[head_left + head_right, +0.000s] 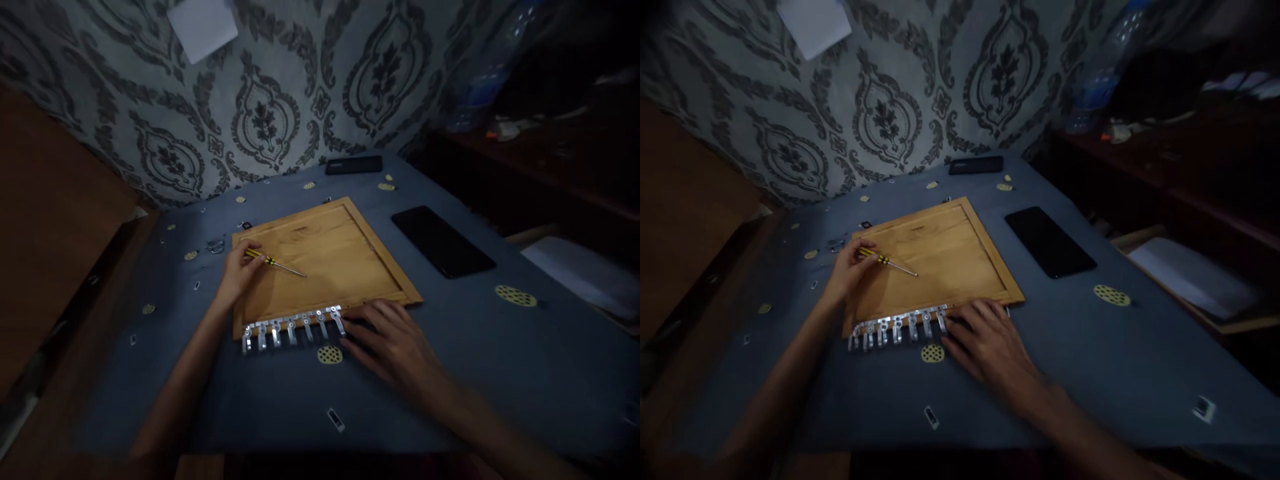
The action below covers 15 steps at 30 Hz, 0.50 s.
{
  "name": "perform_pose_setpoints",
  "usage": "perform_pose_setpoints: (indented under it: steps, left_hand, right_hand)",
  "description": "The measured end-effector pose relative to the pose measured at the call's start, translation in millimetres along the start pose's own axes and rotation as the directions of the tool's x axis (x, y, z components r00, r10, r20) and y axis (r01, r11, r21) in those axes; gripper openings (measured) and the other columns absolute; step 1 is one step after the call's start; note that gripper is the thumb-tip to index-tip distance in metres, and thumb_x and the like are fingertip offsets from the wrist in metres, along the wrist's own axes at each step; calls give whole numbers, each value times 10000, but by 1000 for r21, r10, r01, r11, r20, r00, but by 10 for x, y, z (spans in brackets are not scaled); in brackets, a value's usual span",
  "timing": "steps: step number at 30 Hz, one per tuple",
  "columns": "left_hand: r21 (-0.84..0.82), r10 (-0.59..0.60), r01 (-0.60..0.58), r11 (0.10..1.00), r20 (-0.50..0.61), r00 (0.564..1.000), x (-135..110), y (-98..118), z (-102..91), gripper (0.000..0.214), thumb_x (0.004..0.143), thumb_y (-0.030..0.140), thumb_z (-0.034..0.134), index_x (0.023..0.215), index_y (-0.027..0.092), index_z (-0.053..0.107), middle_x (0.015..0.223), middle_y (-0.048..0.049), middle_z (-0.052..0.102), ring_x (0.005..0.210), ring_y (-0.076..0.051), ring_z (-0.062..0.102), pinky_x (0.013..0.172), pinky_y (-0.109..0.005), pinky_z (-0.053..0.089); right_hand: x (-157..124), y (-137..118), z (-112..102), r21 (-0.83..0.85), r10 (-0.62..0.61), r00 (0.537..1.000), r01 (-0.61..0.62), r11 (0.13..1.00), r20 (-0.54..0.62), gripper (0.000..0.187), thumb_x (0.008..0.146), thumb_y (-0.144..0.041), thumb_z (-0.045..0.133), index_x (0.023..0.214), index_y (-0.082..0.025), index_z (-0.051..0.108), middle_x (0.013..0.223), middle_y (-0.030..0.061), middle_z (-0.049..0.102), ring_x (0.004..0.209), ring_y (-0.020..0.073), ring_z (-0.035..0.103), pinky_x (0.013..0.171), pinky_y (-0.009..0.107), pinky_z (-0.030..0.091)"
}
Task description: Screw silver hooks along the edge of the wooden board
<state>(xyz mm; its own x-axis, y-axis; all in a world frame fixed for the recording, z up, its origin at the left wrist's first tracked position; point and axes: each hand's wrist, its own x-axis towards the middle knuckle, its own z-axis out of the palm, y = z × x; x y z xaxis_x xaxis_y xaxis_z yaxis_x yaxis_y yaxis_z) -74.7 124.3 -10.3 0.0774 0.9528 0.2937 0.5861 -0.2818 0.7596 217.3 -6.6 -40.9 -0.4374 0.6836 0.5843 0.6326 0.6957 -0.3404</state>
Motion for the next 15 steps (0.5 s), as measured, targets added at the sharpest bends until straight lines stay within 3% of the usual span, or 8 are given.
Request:
perform_pose_setpoints:
  steps: [4,7,11,15]
  left_hand:
    - [138,63,-55,989,-53,997,-36,-58,-61,232,835,148,628,1063,179,655,1248,-100,576,1102,-215,611,898,-339,561]
    - [226,68,-50,973,-75,995,-73,-136,-178,196,911,159,616,1103,171,655,1239,-90,606,1090,-205,625,892,-354,570]
    - [347,7,52,936,-169,986,-97,-382,-520,285,970,339,642,1187,154,638,1226,-92,647,1086,-231,649,925,-448,568]
    - [426,-99,223,877,-295,950,-165,-693,-923,354,976,371,633,1262,164,610,1273,-104,633,1102,-240,650,933,-463,570]
  right_hand:
    - [-13,27,20,-42,-25,999,24,999,-25,149,984,-209,578,1011,-212,724,982,64,724,920,217,640,809,380,487]
    - [-9,62,34,-52,-75,996,73,996,-47,166,979,-188,562,994,-229,722,972,54,725,899,212,656,789,366,494]
    - [10,92,46,-84,-136,987,129,988,-88,163,986,-228,563,988,-232,727,922,45,729,849,212,663,749,365,493]
    - [46,84,37,-92,-157,983,149,985,-95,185,995,-240,541,982,-236,726,907,45,737,820,212,672,719,373,493]
